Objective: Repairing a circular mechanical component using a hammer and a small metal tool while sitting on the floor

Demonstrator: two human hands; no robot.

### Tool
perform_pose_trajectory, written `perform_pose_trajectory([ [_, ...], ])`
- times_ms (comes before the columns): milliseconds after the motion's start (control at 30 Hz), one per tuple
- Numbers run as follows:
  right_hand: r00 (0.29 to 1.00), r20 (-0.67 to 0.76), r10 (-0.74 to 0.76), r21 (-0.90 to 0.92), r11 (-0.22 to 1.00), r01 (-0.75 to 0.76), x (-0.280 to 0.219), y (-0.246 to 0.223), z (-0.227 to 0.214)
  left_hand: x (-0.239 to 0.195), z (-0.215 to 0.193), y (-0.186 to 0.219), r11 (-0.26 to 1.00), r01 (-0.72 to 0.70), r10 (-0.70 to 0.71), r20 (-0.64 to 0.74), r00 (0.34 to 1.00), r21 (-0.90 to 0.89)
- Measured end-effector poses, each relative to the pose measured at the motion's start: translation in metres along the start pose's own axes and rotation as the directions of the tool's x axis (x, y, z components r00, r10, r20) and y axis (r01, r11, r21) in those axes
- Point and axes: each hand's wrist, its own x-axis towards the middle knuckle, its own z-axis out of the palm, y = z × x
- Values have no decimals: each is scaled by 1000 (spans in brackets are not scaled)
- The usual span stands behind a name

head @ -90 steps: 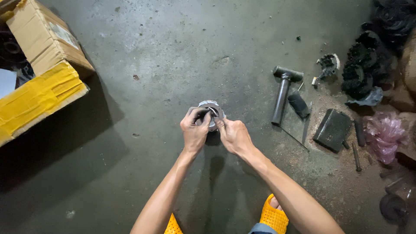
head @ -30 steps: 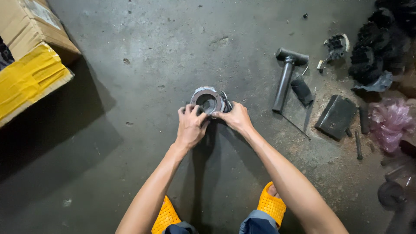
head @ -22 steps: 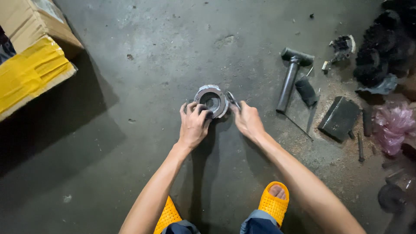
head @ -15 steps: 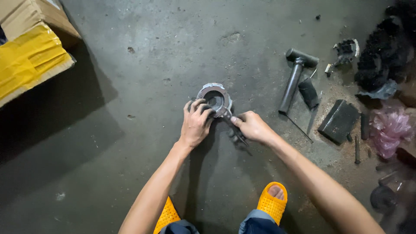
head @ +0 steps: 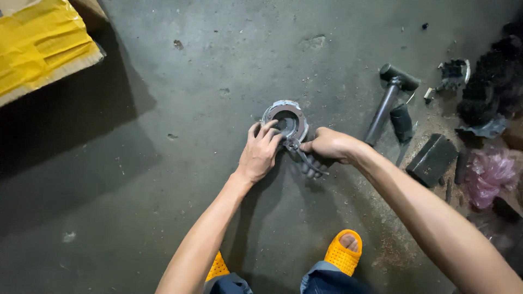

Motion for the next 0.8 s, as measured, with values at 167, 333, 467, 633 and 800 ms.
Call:
perform_pose_trajectory([
  [167,999,27,-23,-184,983,27,37,9,-8,-4,5,-2,1000,10,-10,8,1000,-16],
  [333,995,-71,-74,-418,908,38,47,9,-12,-1,1,-2,1000,7,-7,-21,1000,-7],
  [467,994,-54,-93,-558,829,47,31,-3,-7,0,2,-3,1000,-9,9,-49,999,-7],
  [633,995,-16,-95,-555,829,71,10,-21,-6,1,2,-2,1000,-10,10,-30,999,22],
  [800,994,-14,-104,-600,797,75,22,-14,-5,-1,9,-5,999,-29,30,-45,999,31],
])
